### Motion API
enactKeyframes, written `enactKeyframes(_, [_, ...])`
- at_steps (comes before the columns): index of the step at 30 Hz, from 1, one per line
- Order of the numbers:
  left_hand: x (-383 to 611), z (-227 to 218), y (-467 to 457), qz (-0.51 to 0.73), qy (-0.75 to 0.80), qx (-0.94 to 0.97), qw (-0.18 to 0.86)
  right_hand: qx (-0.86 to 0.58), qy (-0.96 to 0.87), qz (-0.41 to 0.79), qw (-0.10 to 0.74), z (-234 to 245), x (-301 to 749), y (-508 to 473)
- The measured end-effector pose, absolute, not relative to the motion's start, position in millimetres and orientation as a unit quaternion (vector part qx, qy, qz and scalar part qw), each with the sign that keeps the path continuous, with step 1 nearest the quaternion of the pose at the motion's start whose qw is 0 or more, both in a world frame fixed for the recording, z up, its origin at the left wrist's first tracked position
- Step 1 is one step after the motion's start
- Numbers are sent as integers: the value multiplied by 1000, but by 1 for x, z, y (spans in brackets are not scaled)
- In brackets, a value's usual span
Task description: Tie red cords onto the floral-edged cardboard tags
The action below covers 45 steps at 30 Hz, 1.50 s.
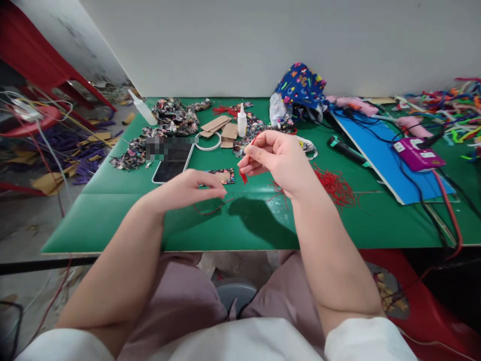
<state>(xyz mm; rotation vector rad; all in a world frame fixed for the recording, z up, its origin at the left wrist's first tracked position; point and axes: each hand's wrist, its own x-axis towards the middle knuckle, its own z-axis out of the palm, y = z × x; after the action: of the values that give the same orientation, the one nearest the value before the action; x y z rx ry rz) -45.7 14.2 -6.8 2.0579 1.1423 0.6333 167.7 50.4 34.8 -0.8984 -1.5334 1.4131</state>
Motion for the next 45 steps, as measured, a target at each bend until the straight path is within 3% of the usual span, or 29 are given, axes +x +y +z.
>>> enactKeyframes(3, [-42, -4, 13, 374, 487, 705, 354, -352, -618, 576, 402, 34, 164, 47])
enactKeyframes(6, [-26, -8, 11, 456, 387, 666, 445, -347, -620, 589, 384, 33, 159, 45])
enactKeyframes(9, [-8, -13, 8, 463, 327, 620, 543, -339, -628, 595, 370, 31, 157, 45])
enactKeyframes(14, [4, -14, 5, 462, 339, 541, 615, -312, -648, 595, 358, 28, 159, 48])
enactKeyframes(29, [-18, -12, 11, 312, 358, 603, 642, -345, -650, 557, 386, 33, 168, 51])
enactKeyframes(36, [-12, -18, 13, 494, 279, 513, 644, -324, -666, 572, 353, 34, 166, 46])
enactKeyframes(45, [6, -18, 7, 466, 222, 420, 747, -302, -693, 572, 318, 32, 165, 44])
